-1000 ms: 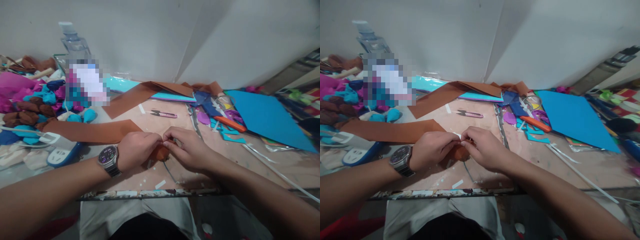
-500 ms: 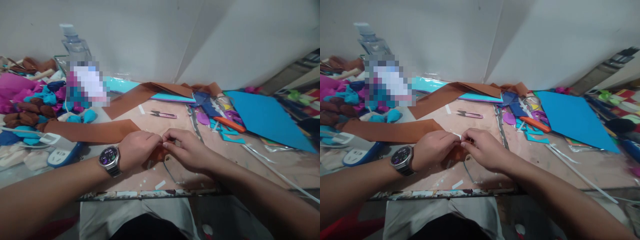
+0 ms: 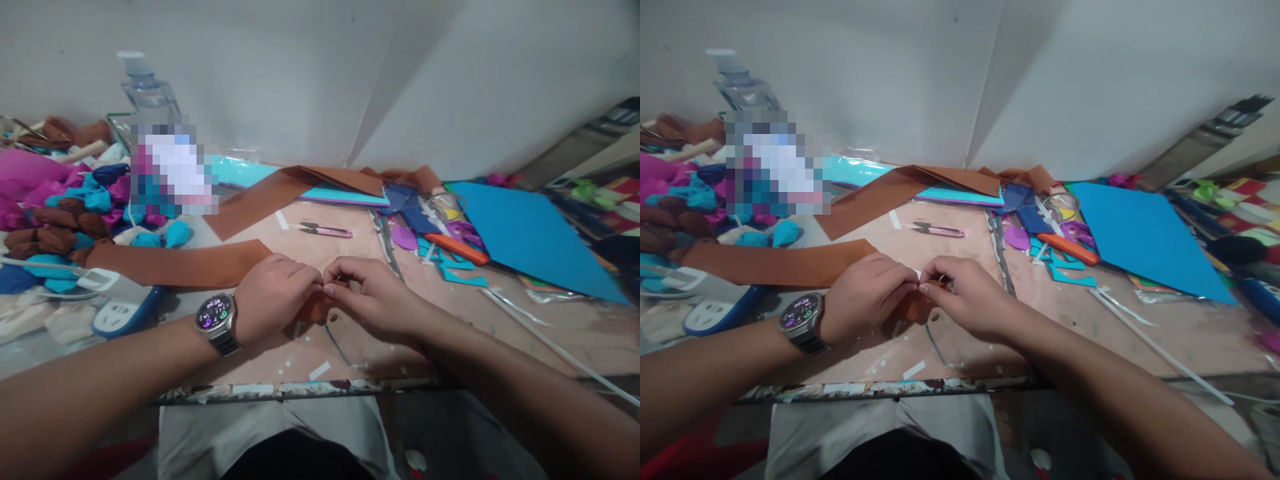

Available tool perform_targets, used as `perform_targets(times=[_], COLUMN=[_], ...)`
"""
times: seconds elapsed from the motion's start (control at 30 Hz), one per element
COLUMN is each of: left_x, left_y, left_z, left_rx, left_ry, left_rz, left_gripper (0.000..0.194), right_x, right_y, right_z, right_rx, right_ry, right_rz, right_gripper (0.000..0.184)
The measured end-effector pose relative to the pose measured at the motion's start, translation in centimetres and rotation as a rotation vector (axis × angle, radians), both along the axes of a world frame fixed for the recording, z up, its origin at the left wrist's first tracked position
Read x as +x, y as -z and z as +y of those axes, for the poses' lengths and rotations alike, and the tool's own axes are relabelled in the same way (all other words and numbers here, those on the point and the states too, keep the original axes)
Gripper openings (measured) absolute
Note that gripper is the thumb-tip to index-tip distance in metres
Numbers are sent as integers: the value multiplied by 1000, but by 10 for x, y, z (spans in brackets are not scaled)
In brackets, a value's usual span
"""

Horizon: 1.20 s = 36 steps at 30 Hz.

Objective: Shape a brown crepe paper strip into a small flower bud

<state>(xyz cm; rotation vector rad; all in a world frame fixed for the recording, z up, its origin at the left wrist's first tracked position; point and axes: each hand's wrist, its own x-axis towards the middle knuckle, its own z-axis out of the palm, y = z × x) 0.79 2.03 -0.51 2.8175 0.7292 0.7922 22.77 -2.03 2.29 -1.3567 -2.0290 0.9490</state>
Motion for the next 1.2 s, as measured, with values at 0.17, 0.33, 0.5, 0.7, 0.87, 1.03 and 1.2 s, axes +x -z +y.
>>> perform_targets(times=[0.17,0.33,0.5,0.7,0.87,1.03,1.2], left_x=[1,1,0,3,3,2,2], left_y=[-6,-7,-7,-7,-7,-5,-9], left_z=[-3,-5,-4,-3,-4,-2,-3], left_rx=[-263,-347,-352,-199,-210,-230,-251], left_ry=[7,-24,-36,-4,-1,-13,12], left_rz=[-45,-65,-80,0,-6,-60,-79], left_gripper=[19,21,20,24,24,24,22], right_x=[1,2,3,0,1,3,2], right_y=[1,3,4,2,5,6,5], right_z=[0,1,2,0,3,6,6], right_rx=[125,216,303,32,-278,-223,-228], right_ry=[-20,-51,-72,-61,-43,-8,-66], right_rz=[-75,-81,-116,-28,191,173,191], right_gripper=[8,8,10,13,23,29,32])
